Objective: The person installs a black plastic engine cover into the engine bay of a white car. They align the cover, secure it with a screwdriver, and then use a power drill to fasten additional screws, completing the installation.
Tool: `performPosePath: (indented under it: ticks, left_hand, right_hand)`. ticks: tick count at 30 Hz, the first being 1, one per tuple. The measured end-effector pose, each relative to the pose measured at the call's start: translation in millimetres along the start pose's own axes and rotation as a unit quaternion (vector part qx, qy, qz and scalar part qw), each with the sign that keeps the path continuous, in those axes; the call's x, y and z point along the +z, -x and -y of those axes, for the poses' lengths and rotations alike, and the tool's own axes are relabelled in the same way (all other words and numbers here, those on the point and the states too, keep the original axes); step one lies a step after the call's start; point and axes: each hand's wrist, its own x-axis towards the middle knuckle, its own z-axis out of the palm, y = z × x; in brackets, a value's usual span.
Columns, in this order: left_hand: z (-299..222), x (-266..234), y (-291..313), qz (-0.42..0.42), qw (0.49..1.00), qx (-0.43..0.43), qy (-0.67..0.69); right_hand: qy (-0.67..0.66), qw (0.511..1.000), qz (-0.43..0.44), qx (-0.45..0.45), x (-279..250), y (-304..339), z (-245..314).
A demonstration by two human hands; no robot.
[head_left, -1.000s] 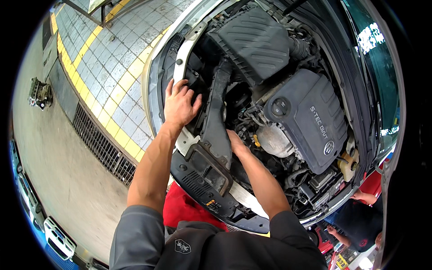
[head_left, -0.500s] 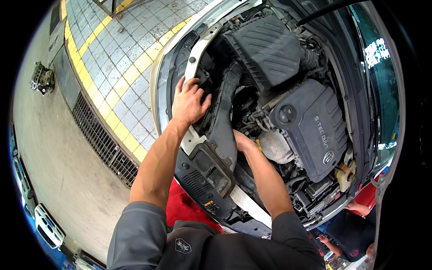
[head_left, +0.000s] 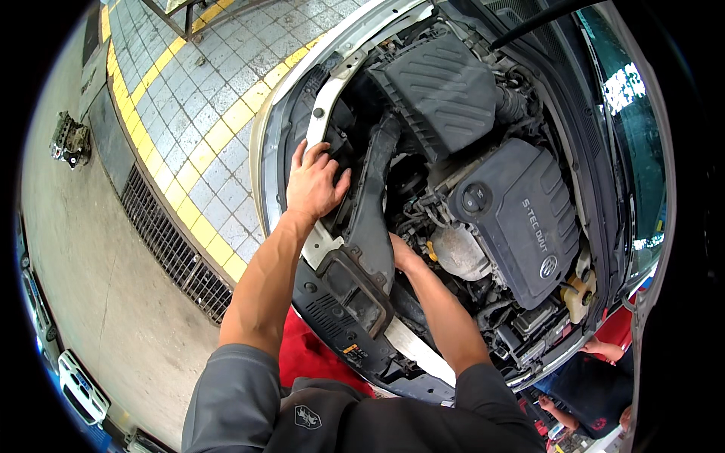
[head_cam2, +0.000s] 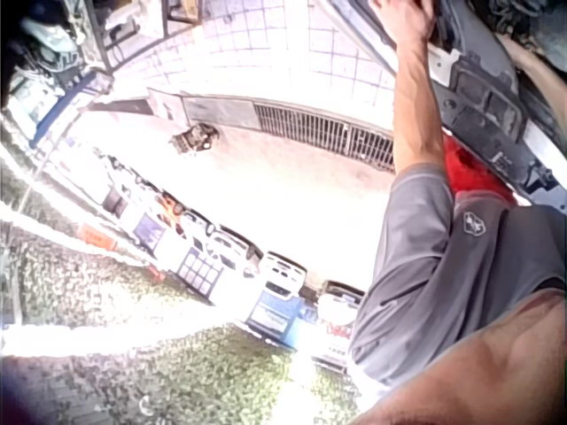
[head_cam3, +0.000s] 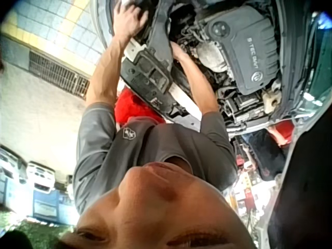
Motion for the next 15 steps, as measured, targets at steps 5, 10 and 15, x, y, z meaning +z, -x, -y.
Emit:
performPosePath:
  ticks: [5,10,15]
  left_hand:
    - [-2,-2,-3,0.003,1.0,0.003,0.005]
    - [-2,-2,-3,0.006,1.0,-0.001,0.007]
    - [1,0,0,-0.008,1.0,-0.001,0.016]
  right_hand:
    - [0.059,0.996,0.001,-0.074,-8,-8,-17]
    - [0.28,0.956,-0.009,-0.086,-5,-3,3]
    - [0.155,0.986,-0.022,-0.063,17,29,23]
